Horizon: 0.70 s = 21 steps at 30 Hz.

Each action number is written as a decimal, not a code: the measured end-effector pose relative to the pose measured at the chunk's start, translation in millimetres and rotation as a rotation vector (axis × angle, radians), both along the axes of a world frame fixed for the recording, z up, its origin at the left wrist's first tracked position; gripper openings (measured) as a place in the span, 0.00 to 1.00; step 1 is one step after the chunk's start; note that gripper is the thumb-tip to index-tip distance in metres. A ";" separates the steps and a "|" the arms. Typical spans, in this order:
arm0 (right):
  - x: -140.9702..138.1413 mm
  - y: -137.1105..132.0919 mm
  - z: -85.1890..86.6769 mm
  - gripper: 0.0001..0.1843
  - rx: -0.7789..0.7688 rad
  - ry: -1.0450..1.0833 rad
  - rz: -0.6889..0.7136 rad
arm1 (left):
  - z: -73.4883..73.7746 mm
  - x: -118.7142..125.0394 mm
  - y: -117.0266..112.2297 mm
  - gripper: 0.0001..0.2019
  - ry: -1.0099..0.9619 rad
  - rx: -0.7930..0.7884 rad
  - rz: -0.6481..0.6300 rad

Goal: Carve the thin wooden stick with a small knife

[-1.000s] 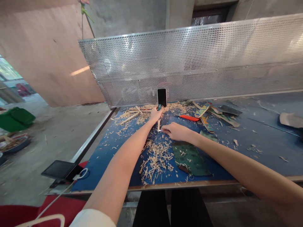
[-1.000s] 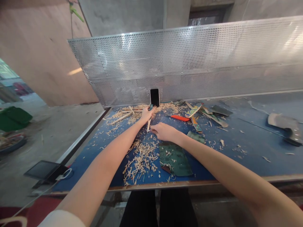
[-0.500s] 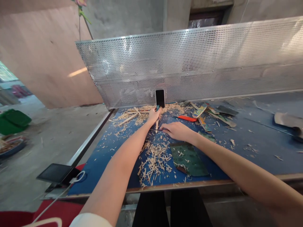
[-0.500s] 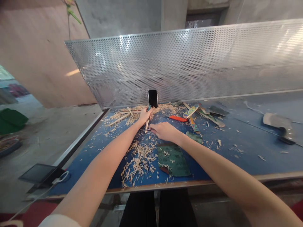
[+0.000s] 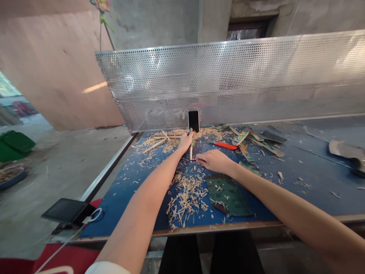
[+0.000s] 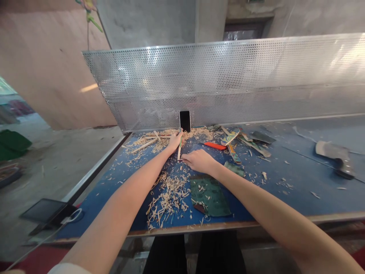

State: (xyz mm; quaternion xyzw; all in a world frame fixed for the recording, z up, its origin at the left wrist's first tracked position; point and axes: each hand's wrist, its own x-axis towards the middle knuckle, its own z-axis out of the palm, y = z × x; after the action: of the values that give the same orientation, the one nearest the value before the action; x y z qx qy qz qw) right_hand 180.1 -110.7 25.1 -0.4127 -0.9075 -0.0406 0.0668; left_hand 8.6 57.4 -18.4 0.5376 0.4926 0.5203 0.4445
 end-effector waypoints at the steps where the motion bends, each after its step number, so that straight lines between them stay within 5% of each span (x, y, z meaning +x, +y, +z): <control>1: 0.2 0.4 -0.4 0.18 0.004 0.004 -0.003 | 0.2 -0.2 -0.4 0.22 0.025 0.018 0.012; 21: -11.4 -0.3 -1.0 0.16 -0.128 0.032 -0.070 | -11.1 -2.6 10.8 0.27 0.198 0.182 0.033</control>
State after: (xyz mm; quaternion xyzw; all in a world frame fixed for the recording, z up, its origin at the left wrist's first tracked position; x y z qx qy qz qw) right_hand 168.7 -110.9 24.1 -0.4484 -0.8920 0.0219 0.0531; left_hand 6.0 68.2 -29.5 0.6163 0.4935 0.5147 0.3343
